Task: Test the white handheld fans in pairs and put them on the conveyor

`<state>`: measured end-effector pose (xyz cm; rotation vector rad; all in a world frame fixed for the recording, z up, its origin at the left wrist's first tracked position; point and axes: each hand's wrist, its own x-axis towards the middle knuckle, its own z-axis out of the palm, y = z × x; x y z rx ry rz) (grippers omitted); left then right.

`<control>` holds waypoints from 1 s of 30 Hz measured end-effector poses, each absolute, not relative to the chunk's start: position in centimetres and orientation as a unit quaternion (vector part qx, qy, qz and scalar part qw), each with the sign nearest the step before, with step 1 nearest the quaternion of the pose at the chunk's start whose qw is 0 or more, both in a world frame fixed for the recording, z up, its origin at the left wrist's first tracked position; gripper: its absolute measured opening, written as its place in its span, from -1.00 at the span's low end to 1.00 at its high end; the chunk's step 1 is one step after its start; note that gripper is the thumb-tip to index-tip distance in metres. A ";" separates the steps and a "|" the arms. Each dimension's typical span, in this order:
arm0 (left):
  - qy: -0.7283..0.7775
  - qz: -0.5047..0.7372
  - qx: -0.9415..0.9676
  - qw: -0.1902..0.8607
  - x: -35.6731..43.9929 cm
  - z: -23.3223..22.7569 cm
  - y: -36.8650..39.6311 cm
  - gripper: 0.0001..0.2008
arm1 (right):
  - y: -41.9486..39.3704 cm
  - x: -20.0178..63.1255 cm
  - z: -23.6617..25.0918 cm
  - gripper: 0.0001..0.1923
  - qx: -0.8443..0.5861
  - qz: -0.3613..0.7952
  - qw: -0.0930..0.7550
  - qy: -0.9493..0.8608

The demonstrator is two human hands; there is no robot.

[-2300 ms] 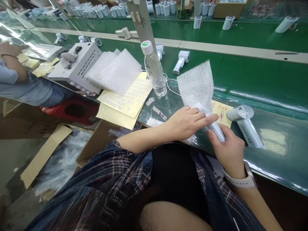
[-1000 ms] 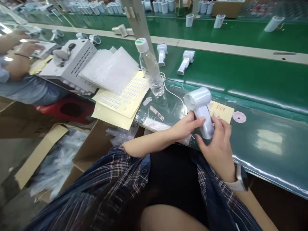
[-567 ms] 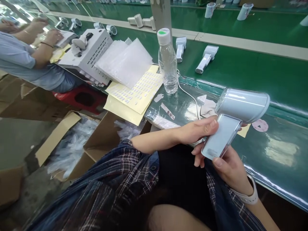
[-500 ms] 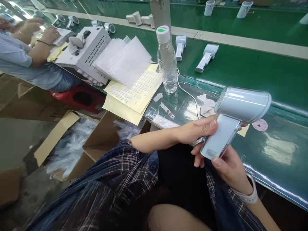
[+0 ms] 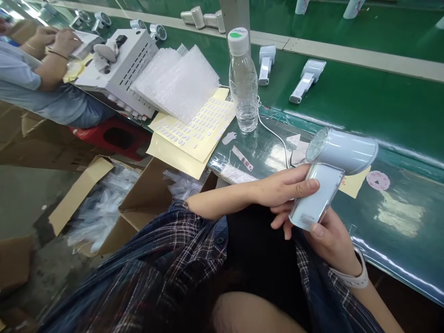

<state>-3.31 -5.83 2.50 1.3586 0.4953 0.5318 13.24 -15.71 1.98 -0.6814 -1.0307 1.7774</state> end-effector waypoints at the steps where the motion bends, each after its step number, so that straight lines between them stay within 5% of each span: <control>1: 0.215 0.226 0.657 0.686 -4.0 2.7 -5.1 -0.25 | -15.4 13.3 2.1 -0.66 -0.293 0.720 0.472 -0.416; 6: 0.235 0.184 0.817 0.493 -11.2 4.3 -1.3 -0.57 | -13.7 13.8 2.7 -0.76 -0.382 0.684 0.471 -0.405; 11: 0.597 0.348 0.677 0.254 -21.7 3.6 -0.2 -0.70 | -12.4 13.2 3.1 -0.74 -0.377 0.694 0.464 -0.401; 15: 0.761 0.283 0.583 0.039 -26.3 1.1 0.2 -0.78 | -11.8 12.0 3.5 -0.60 -0.361 0.712 0.439 -0.412; 21: 0.683 0.157 0.710 0.071 -24.3 -2.0 0.6 -0.74 | -11.3 10.6 4.0 -0.61 -0.347 0.717 0.417 -0.439; 30: 0.700 0.208 0.678 0.086 -23.3 -4.6 1.1 -0.79 | -11.9 10.2 4.4 -0.62 -0.331 0.709 0.425 -0.455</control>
